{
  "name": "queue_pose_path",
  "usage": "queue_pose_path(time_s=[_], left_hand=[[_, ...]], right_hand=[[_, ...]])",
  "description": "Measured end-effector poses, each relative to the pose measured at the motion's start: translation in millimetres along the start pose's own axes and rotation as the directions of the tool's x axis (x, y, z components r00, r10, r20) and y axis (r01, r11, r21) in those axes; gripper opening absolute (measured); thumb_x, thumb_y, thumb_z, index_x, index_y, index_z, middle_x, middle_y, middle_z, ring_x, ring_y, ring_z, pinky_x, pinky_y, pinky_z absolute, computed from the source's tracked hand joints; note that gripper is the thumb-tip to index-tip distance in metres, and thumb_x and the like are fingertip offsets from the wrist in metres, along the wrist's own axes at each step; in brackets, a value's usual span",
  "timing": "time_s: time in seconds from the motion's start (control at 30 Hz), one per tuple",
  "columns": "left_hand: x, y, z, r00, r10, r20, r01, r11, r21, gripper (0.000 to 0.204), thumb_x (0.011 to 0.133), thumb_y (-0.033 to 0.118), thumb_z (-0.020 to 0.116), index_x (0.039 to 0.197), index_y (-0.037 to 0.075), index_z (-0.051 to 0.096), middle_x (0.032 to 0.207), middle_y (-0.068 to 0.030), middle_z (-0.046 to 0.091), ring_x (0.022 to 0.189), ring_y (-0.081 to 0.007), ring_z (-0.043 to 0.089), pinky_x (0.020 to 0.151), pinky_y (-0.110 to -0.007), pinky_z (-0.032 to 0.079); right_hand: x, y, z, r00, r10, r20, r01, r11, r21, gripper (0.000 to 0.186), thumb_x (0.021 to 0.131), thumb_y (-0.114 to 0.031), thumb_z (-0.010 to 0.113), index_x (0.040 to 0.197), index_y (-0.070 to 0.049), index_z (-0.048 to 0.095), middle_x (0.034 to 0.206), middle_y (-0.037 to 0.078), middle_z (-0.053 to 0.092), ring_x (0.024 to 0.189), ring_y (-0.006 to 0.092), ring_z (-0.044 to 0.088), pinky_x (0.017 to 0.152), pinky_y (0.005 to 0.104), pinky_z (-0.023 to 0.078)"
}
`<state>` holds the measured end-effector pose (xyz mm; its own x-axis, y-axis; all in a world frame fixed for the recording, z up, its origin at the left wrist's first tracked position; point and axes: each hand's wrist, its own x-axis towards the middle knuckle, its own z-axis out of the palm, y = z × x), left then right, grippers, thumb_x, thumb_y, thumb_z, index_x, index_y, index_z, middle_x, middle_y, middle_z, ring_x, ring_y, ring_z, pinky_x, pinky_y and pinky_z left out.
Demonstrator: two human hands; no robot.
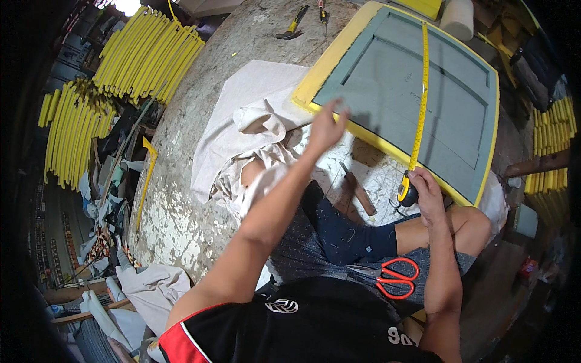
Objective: The person measures a rectangular frame and a piece of white fabric using a tape measure. They then use scissors to cut the fabric to size.
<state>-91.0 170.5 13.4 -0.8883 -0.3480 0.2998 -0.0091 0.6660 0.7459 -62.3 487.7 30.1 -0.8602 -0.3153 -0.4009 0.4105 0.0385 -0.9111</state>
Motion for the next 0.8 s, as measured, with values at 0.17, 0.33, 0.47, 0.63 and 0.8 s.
queue_pose_path(time_s=[0.17, 0.33, 0.47, 0.63, 0.8], left_hand=[[59.0, -101.3, -11.6, 0.997, 0.007, 0.081, -0.058, 0.758, 0.650, 0.070, 0.093, 0.050, 0.056, 0.132, -0.008, 0.049, 0.137, -0.0250, 0.053, 0.130, -0.0386, 0.049, 0.106, -0.046, 0.041], [73.2, -105.0, -18.6, 0.894, -0.250, 0.372, -0.042, 0.780, 0.625, 0.080, 0.090, 0.058, 0.055, 0.142, -0.002, 0.040, 0.144, -0.0279, 0.044, 0.133, -0.0419, 0.044, 0.107, -0.047, 0.041], [67.4, -83.1, -16.9, 0.933, -0.180, 0.313, -0.076, 0.749, 0.658, 0.080, 0.088, 0.062, 0.056, 0.139, 0.001, 0.044, 0.134, -0.0267, 0.052, 0.127, -0.0403, 0.051, 0.103, -0.046, 0.045], [95.8, -76.1, -24.9, 0.793, -0.436, 0.427, 0.034, 0.730, 0.683, 0.082, 0.087, 0.069, 0.054, 0.136, 0.003, 0.052, 0.143, -0.0214, 0.047, 0.135, -0.0363, 0.044, 0.104, -0.051, 0.043], [81.2, -82.0, 0.7, 0.974, -0.031, 0.225, -0.152, 0.648, 0.746, 0.074, 0.086, 0.066, 0.059, 0.124, 0.003, 0.060, 0.129, -0.0205, 0.057, 0.123, -0.0358, 0.055, 0.097, -0.049, 0.048]], right_hand=[[4.2, 0.4, 4.5, 0.999, -0.039, -0.014, 0.037, 0.989, -0.142, 0.038, 0.094, -0.023, 0.068, 0.119, 0.003, 0.060, 0.103, 0.004, 0.063, 0.095, 0.0109, 0.057, 0.086, 0.0254, 0.045], [-2.8, -2.7, 5.7, 0.999, -0.020, -0.048, 0.014, 0.992, -0.127, 0.039, 0.094, -0.023, 0.068, 0.121, 0.004, 0.060, 0.102, 0.004, 0.063, 0.093, 0.0096, 0.057, 0.082, 0.0241, 0.046], [-0.4, -10.4, 7.7, 0.999, -0.021, -0.042, 0.016, 0.991, -0.134, 0.038, 0.094, -0.021, 0.067, 0.121, 0.004, 0.059, 0.099, 0.003, 0.063, 0.090, 0.0082, 0.057, 0.080, 0.0232, 0.046], [0.0, -6.8, 4.1, 0.998, -0.058, -0.024, 0.055, 0.995, -0.080, 0.036, 0.095, -0.019, 0.066, 0.121, 0.005, 0.059, 0.100, 0.003, 0.062, 0.091, 0.0081, 0.056, 0.080, 0.0230, 0.046], [0.4, -5.6, 0.3, 0.996, -0.069, -0.050, 0.065, 0.996, -0.068, 0.036, 0.095, -0.018, 0.066, 0.122, 0.004, 0.058, 0.101, 0.003, 0.062, 0.092, 0.0085, 0.057, 0.081, 0.0233, 0.046]])
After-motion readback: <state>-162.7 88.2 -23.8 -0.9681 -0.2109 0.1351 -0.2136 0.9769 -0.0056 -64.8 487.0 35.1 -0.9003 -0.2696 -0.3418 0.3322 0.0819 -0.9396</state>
